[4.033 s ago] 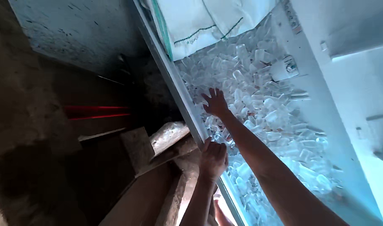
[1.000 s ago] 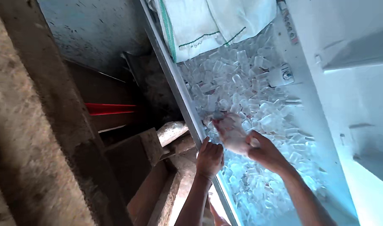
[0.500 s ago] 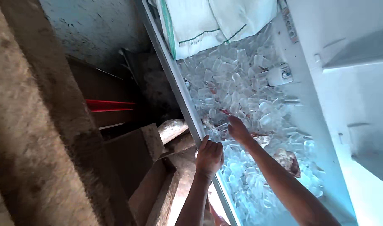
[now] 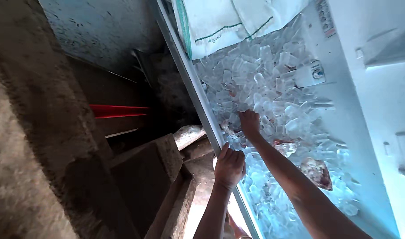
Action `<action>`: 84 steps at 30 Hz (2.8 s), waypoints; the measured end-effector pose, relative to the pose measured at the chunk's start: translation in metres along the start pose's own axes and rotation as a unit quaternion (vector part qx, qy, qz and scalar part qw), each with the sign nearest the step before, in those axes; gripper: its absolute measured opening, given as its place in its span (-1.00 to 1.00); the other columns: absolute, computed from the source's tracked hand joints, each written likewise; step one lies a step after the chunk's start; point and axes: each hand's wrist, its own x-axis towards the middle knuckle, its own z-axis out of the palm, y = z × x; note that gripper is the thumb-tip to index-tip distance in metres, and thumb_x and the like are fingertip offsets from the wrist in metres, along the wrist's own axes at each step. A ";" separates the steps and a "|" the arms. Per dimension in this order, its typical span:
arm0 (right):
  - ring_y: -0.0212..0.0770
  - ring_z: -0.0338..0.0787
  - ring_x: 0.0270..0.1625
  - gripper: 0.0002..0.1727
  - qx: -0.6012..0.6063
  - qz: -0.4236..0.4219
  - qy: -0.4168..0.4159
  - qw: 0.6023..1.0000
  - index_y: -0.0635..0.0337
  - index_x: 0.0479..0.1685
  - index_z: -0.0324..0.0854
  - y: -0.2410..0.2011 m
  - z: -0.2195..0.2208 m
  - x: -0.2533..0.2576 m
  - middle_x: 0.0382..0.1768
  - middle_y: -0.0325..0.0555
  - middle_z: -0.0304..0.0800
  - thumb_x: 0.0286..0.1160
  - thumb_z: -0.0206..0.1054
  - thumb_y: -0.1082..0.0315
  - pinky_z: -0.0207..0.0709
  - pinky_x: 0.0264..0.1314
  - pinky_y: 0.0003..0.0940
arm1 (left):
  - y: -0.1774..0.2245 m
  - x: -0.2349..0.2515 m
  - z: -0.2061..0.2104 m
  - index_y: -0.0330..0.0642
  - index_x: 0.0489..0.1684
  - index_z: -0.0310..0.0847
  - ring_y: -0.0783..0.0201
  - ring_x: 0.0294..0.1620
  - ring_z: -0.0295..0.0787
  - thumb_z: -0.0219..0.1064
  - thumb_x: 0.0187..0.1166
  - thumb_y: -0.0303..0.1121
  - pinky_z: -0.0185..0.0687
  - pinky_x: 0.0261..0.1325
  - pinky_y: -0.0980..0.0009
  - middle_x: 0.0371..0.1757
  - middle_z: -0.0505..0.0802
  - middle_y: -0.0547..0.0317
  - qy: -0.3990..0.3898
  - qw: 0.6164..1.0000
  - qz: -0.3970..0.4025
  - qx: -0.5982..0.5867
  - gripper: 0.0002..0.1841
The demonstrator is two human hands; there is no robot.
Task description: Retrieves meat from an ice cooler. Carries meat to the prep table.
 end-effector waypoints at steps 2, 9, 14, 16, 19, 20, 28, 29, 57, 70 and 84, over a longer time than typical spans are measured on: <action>0.38 0.51 0.51 -0.49 0.005 0.004 0.010 1.000 0.16 0.53 0.57 -0.001 0.003 0.005 0.43 0.43 0.53 0.55 0.27 0.54 0.28 0.53 0.32 | -0.001 -0.001 0.000 -0.10 -0.33 0.81 0.20 -0.26 0.83 0.23 0.45 -0.32 0.38 0.64 0.08 -0.44 0.85 0.24 0.002 1.000 0.000 -0.001 -0.80; 0.35 0.61 0.40 -0.57 -0.017 -0.044 0.029 0.998 0.21 0.36 0.65 0.010 0.003 0.011 0.27 0.36 0.67 0.48 0.36 0.56 0.39 0.44 0.31 | 0.000 -0.001 0.000 -0.10 -0.32 0.81 0.20 -0.27 0.83 0.23 0.47 -0.33 0.38 0.65 0.09 -0.45 0.84 0.23 -0.004 1.000 -0.003 -0.006 -0.81; 0.36 0.69 0.28 -0.64 -0.021 -0.081 0.056 0.995 0.25 0.27 0.67 0.022 0.007 0.017 0.15 0.35 0.73 0.47 0.37 0.52 0.44 0.42 0.28 | 0.000 -0.001 0.002 -0.10 -0.33 0.81 0.21 -0.27 0.82 0.22 0.47 -0.33 0.36 0.66 0.10 -0.46 0.83 0.24 0.008 1.000 -0.004 -0.003 -0.80; 0.36 0.70 0.27 -0.63 0.014 -0.074 0.069 0.995 0.27 0.27 0.68 0.026 0.002 0.014 0.16 0.35 0.73 0.48 0.40 0.43 0.44 0.40 0.29 | 0.000 -0.002 0.002 -0.11 -0.32 0.81 0.21 -0.27 0.82 0.23 0.47 -0.34 0.38 0.65 0.10 -0.45 0.84 0.24 0.008 1.000 -0.004 -0.006 -0.80; 0.36 0.74 0.22 -0.65 0.086 -0.080 0.114 0.987 0.29 0.17 0.73 0.040 -0.009 0.007 0.15 0.32 0.76 0.43 0.46 0.35 0.52 0.31 0.31 | 0.000 -0.002 0.003 -0.11 -0.33 0.81 0.20 -0.28 0.83 0.23 0.46 -0.34 0.40 0.63 0.10 -0.45 0.85 0.23 0.010 1.000 -0.003 -0.008 -0.81; 0.33 0.74 0.21 -0.65 0.115 -0.085 0.121 0.982 0.29 0.15 0.73 0.046 -0.016 0.002 0.14 0.29 0.77 0.40 0.47 0.34 0.54 0.30 0.30 | 0.001 -0.002 0.004 -0.11 -0.34 0.81 0.20 -0.28 0.83 0.23 0.46 -0.34 0.40 0.63 0.10 -0.46 0.85 0.23 0.013 1.000 -0.004 -0.007 -0.81; 0.31 0.75 0.27 -0.67 0.125 -0.252 -0.093 0.955 0.08 0.10 0.83 0.062 -0.080 -0.181 0.13 0.17 0.84 0.34 0.39 0.35 0.43 0.39 0.45 | 0.002 -0.002 0.002 -0.12 -0.32 0.81 0.18 -0.26 0.83 0.21 0.49 -0.34 0.38 0.64 0.08 -0.44 0.85 0.21 0.007 1.000 -0.008 -0.015 -0.79; 0.33 0.68 0.36 -0.63 0.099 -0.251 -0.209 0.940 0.06 0.22 0.80 0.054 -0.083 -0.198 0.23 0.19 0.79 0.42 0.39 0.31 0.30 0.49 0.47 | 0.002 -0.001 0.002 -0.13 -0.30 0.83 0.17 -0.25 0.84 0.22 0.47 -0.34 0.38 0.64 0.08 -0.43 0.86 0.20 0.007 1.000 -0.007 -0.015 -0.78; -0.27 0.83 -0.26 -0.68 0.872 -0.013 -0.133 0.471 0.03 0.08 0.62 0.034 -0.032 -0.081 -0.27 -0.19 0.83 0.34 0.19 0.25 0.75 -0.13 -0.28 | 0.001 -0.002 0.003 -0.14 -0.29 0.83 0.17 -0.26 0.84 0.20 0.49 -0.34 0.38 0.64 0.09 -0.43 0.86 0.19 0.008 1.000 -0.003 -0.006 -0.77; -0.11 0.84 -0.35 -0.38 0.937 -0.162 -0.156 0.268 0.01 0.22 0.80 0.070 -0.025 -0.177 -0.41 -0.14 0.84 0.35 0.30 -0.23 0.76 -0.04 0.11 | 0.002 -0.001 0.001 -0.15 -0.28 0.84 0.13 -0.24 0.87 0.17 0.49 -0.33 0.43 0.59 0.04 -0.40 0.89 0.16 -0.003 1.000 -0.005 0.001 -0.73; 0.21 0.82 0.25 -0.36 0.935 -0.185 -0.086 0.290 -0.10 0.41 0.69 0.129 -0.023 -0.238 0.32 0.11 0.77 0.16 0.53 0.10 0.70 0.24 0.23 | 0.001 -0.003 0.002 -0.17 -0.24 0.87 0.12 -0.20 0.89 0.13 0.51 -0.34 0.36 0.64 0.00 -0.38 0.91 0.13 -0.009 1.000 -0.006 0.005 -0.69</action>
